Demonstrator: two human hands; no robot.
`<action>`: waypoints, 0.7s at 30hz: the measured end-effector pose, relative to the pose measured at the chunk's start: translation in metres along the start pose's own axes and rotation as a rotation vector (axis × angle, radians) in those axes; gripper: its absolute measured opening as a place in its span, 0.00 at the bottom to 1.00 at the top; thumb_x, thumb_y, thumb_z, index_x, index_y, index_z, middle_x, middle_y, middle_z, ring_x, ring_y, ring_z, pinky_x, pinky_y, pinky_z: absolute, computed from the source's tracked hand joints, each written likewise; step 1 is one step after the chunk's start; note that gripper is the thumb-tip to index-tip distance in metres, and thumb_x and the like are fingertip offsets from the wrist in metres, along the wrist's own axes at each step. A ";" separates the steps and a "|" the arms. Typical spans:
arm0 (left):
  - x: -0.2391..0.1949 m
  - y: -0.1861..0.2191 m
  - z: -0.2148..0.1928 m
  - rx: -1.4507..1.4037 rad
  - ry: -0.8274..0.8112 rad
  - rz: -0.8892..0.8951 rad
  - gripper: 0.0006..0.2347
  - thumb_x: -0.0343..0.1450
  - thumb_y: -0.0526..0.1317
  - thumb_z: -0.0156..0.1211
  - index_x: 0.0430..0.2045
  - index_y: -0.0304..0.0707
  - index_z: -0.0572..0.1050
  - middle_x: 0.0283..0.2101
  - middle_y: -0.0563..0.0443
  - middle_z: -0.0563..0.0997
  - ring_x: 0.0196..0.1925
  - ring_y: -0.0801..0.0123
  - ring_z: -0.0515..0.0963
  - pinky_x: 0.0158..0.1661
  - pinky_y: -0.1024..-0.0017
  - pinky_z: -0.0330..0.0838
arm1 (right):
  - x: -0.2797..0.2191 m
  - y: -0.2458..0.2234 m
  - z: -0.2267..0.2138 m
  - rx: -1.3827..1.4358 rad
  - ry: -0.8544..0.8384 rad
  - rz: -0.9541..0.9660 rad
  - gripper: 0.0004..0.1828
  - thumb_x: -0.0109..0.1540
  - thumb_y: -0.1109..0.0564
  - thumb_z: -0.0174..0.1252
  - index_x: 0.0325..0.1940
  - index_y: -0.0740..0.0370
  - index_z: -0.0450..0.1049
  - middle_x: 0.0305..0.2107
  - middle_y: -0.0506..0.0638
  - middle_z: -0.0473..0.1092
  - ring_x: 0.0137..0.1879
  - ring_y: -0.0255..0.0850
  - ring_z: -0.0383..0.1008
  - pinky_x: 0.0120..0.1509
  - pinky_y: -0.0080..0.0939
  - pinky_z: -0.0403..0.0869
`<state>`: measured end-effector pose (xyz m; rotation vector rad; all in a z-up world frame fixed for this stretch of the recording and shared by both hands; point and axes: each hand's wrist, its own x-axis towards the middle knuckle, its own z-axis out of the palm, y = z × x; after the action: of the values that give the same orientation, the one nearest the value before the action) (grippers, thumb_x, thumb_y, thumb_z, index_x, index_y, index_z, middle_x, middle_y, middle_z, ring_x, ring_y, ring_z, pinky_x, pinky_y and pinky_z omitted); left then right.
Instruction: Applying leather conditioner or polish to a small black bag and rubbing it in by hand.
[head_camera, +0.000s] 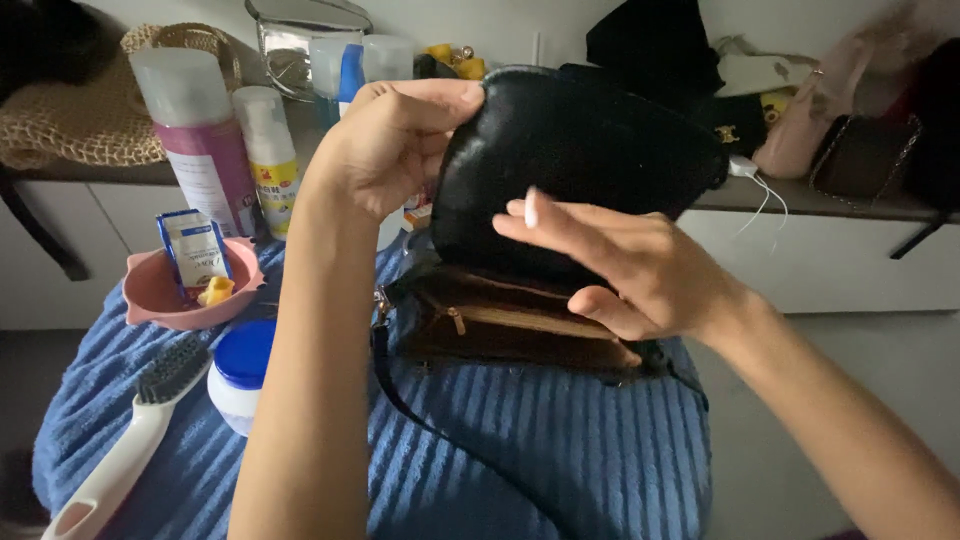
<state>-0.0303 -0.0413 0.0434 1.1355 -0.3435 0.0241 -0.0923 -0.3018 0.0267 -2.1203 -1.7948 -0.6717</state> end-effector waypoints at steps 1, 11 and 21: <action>0.001 -0.001 -0.002 -0.021 -0.071 0.006 0.07 0.68 0.28 0.63 0.35 0.29 0.84 0.33 0.48 0.86 0.33 0.66 0.84 0.33 0.72 0.80 | -0.002 0.007 0.002 -0.177 -0.022 -0.141 0.31 0.75 0.39 0.35 0.76 0.60 0.51 0.67 0.54 0.68 0.74 0.57 0.70 0.71 0.52 0.75; 0.009 -0.011 -0.010 -0.018 -0.115 -0.094 0.04 0.70 0.31 0.64 0.34 0.31 0.83 0.33 0.48 0.86 0.33 0.67 0.85 0.34 0.76 0.80 | 0.015 0.019 -0.030 -0.660 -0.020 0.023 0.45 0.73 0.30 0.20 0.83 0.62 0.28 0.77 0.62 0.60 0.80 0.62 0.64 0.86 0.63 0.61; 0.013 -0.016 -0.013 -0.037 -0.129 -0.055 0.08 0.70 0.26 0.57 0.34 0.29 0.84 0.35 0.49 0.86 0.31 0.68 0.83 0.32 0.77 0.78 | 0.018 0.015 -0.010 -0.362 -0.102 -0.150 0.32 0.75 0.38 0.39 0.78 0.56 0.54 0.69 0.60 0.66 0.71 0.54 0.73 0.71 0.53 0.79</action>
<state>-0.0114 -0.0385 0.0280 1.1116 -0.4259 -0.1043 -0.0772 -0.2946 0.0456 -2.2937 -2.0321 -1.0111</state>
